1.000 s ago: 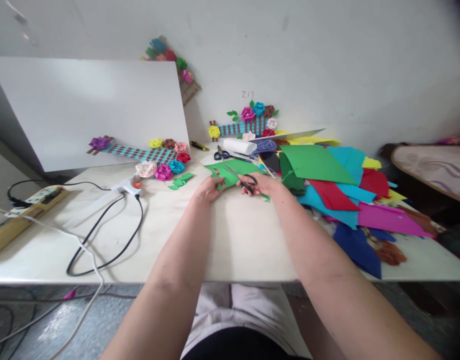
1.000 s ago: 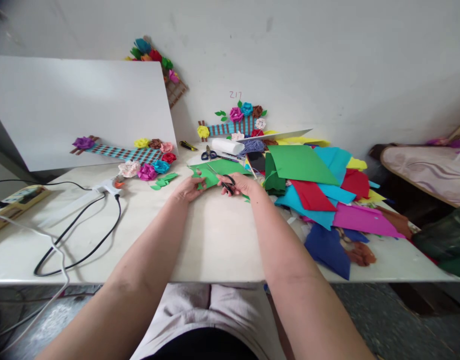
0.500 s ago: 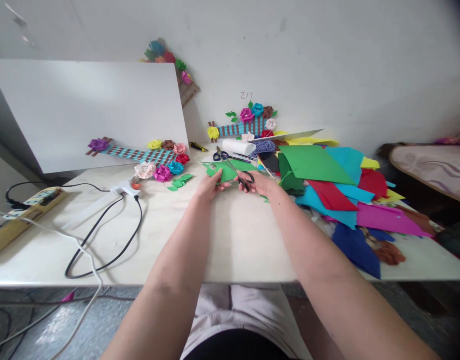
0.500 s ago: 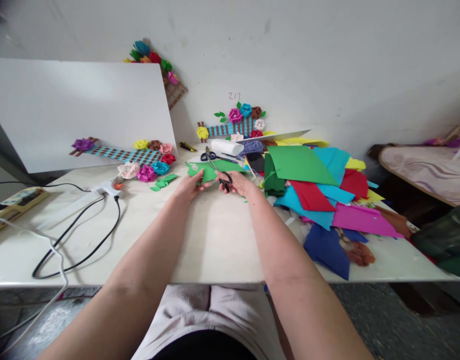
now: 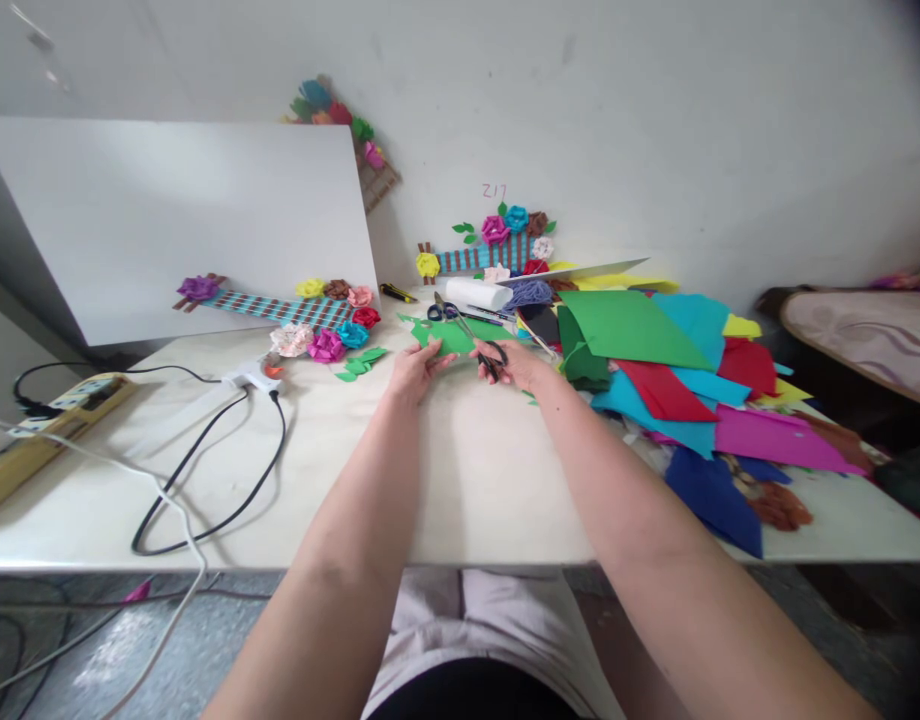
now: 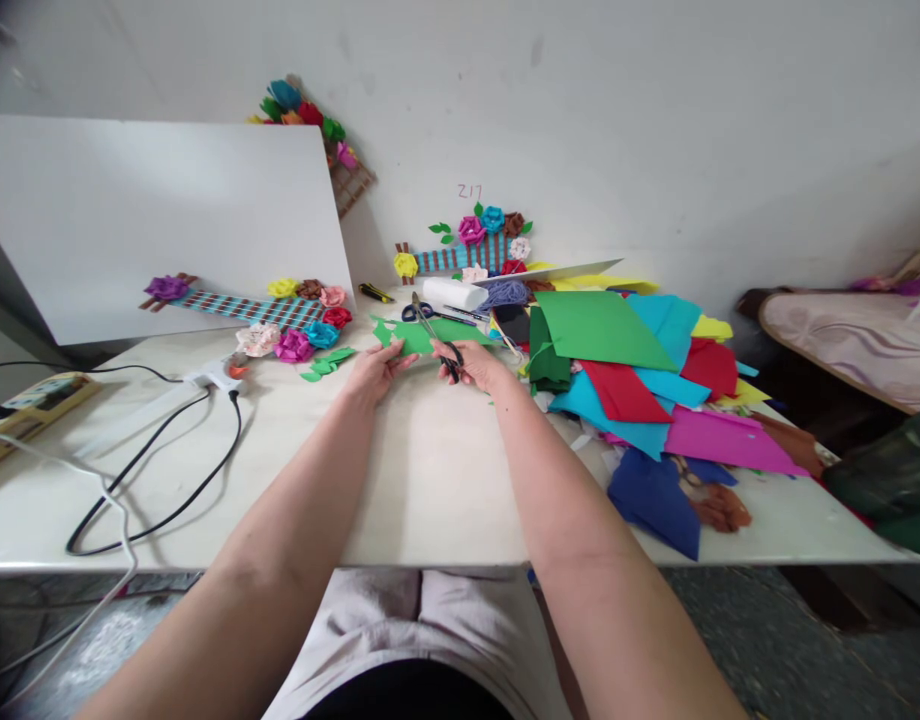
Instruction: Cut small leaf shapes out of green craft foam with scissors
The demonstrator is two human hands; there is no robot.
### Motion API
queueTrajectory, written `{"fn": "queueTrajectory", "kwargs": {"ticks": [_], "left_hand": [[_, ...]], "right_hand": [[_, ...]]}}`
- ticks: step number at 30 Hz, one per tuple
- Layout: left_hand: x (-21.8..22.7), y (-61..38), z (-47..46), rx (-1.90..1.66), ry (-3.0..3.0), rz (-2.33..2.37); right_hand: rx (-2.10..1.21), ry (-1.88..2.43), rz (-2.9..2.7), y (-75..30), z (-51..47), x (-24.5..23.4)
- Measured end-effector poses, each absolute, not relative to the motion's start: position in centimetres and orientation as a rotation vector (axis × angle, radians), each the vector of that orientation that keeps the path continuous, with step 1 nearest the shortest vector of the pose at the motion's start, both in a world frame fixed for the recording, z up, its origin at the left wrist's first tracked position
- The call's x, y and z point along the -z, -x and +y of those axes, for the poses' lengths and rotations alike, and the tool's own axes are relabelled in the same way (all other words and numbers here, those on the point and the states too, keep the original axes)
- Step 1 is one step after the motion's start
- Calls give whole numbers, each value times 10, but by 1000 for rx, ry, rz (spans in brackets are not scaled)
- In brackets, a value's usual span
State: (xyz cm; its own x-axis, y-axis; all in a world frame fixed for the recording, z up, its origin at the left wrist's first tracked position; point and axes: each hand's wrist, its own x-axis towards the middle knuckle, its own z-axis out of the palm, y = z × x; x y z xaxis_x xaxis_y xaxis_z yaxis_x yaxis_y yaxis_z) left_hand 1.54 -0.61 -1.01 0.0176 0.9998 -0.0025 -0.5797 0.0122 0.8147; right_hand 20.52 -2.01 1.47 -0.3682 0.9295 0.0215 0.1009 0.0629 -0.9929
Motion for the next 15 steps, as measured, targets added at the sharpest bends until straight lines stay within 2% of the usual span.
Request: {"fn": "queueTrajectory", "kwargs": {"ticks": [9,15], "left_hand": [[3,-14,-7,-1403,-643,771],[2,-13,-6,-1394,-554,757]], "right_hand": [[-1694,803,-1667,-230,-18,-14],[-1755,897,-1824,-240,-24,-27]]}}
